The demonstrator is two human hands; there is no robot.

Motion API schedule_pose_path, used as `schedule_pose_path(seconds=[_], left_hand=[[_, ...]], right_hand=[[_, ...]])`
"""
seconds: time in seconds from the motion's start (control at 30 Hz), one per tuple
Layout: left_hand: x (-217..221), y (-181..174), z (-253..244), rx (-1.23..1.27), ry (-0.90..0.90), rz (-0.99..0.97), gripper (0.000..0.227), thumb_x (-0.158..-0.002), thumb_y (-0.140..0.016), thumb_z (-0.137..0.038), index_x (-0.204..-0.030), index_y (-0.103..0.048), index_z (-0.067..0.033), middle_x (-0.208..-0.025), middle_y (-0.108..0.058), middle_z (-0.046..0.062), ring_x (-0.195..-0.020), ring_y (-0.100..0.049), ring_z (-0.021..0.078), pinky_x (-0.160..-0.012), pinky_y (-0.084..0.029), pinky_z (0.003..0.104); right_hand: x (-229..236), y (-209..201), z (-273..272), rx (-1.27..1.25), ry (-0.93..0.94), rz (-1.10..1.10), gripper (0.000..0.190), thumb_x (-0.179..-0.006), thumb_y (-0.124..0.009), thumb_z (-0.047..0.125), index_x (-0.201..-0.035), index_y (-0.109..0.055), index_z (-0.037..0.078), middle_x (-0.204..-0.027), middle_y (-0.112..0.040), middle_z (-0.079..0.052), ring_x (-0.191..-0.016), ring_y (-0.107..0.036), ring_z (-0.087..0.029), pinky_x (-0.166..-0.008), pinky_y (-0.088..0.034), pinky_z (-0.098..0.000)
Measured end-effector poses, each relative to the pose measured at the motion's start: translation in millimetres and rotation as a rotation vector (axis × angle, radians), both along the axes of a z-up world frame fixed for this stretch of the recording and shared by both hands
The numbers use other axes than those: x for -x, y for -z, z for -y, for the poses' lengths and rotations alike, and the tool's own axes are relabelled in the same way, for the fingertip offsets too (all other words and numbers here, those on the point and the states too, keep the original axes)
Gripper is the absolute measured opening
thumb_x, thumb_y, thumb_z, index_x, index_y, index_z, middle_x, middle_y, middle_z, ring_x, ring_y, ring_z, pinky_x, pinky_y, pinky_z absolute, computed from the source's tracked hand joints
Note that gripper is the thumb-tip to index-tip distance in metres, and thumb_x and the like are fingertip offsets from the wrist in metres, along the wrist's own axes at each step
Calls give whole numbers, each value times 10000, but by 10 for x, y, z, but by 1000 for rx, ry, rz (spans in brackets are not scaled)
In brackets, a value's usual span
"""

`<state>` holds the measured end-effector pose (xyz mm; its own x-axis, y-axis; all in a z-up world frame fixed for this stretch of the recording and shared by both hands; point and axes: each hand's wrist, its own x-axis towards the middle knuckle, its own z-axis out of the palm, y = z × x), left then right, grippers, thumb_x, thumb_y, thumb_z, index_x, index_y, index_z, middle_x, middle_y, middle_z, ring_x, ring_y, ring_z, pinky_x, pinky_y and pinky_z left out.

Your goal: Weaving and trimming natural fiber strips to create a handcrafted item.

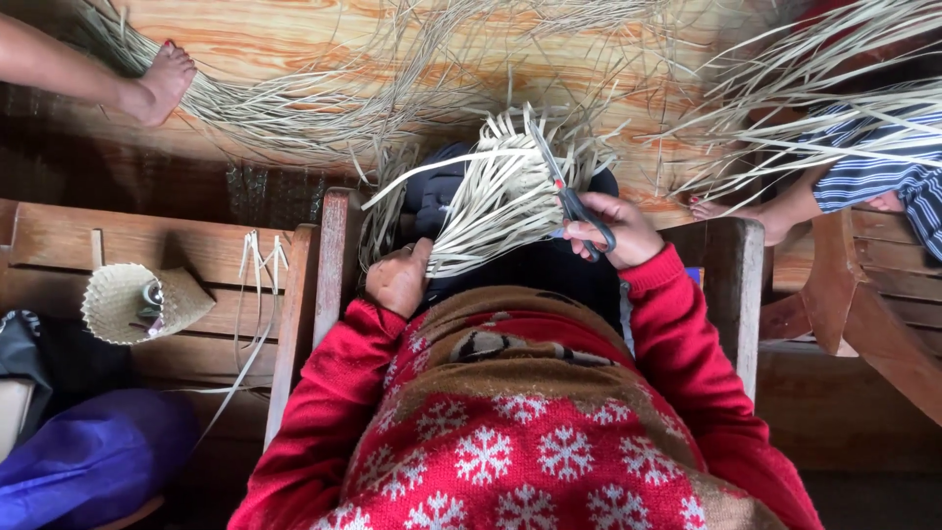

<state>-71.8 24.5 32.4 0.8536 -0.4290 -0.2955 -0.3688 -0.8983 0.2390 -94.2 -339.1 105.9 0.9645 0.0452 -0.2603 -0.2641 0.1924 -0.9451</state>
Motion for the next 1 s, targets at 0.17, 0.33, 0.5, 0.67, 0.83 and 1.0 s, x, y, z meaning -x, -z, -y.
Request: schedule_pose_path(seconds=[0.17, 0.33, 0.5, 0.67, 0.83, 1.0], left_hand=[[-11, -176, 25, -16, -34, -49, 227, -958, -534, -244, -1181, -505, -215, -1014, -700, 82, -963, -721, 331, -814, -593, 472], [-41, -219, 42, -35, -51, -84, 272, -937, -572, -259, -1192, -487, -217, -1043, -699, 82, -986, -715, 334, -835, -590, 485], [-53, -193, 45, -7, -67, -84, 260, -934, -555, -257, -1179, -487, -204, -1007, -703, 98, -955, -723, 367, -828, -587, 507], [-204, 5, 106, 253, -134, -19, 193, -895, -607, -279, -1062, -576, -188, -894, -716, 110, -915, -724, 386, -793, -582, 522], [-506, -157, 450, 549, -257, -55, 210, -820, -687, -245, -1024, -667, -197, -838, -725, 134, -902, -715, 391, -759, -570, 527], [-908, -464, 394, 972, -373, -373, 141, -725, -664, -8, -846, -691, -76, -488, -576, 44, -428, -610, 162, -451, -514, 296]], right_hand=[[58, 93, 22, -48, -10, 2, 455, -788, -767, -32, -1216, -621, -81, -788, -678, -250, -567, -696, -226, -468, -604, -314], [210, -120, 70, -111, -6, 23, 480, -793, -758, -17, -1247, -606, -58, -817, -675, -259, -596, -709, -242, -489, -621, -325], [359, 102, 263, -76, -24, -4, 463, -813, -742, -7, -1250, -607, -73, -815, -686, -267, -567, -698, -225, -472, -616, -316], [331, -95, -59, 11, -100, 34, 470, -813, -759, 14, -1255, -616, -54, -874, -697, -240, -637, -706, -214, -523, -623, -305], [67, 45, -397, 208, -168, 284, 647, -767, -858, 24, -1340, -556, 15, -923, -746, -163, -745, -729, -174, -639, -597, -287], [86, -21, -526, 362, -434, 238, 657, -742, -895, 100, -1320, -590, 32, -910, -766, -116, -828, -716, -174, -828, -569, -338]])
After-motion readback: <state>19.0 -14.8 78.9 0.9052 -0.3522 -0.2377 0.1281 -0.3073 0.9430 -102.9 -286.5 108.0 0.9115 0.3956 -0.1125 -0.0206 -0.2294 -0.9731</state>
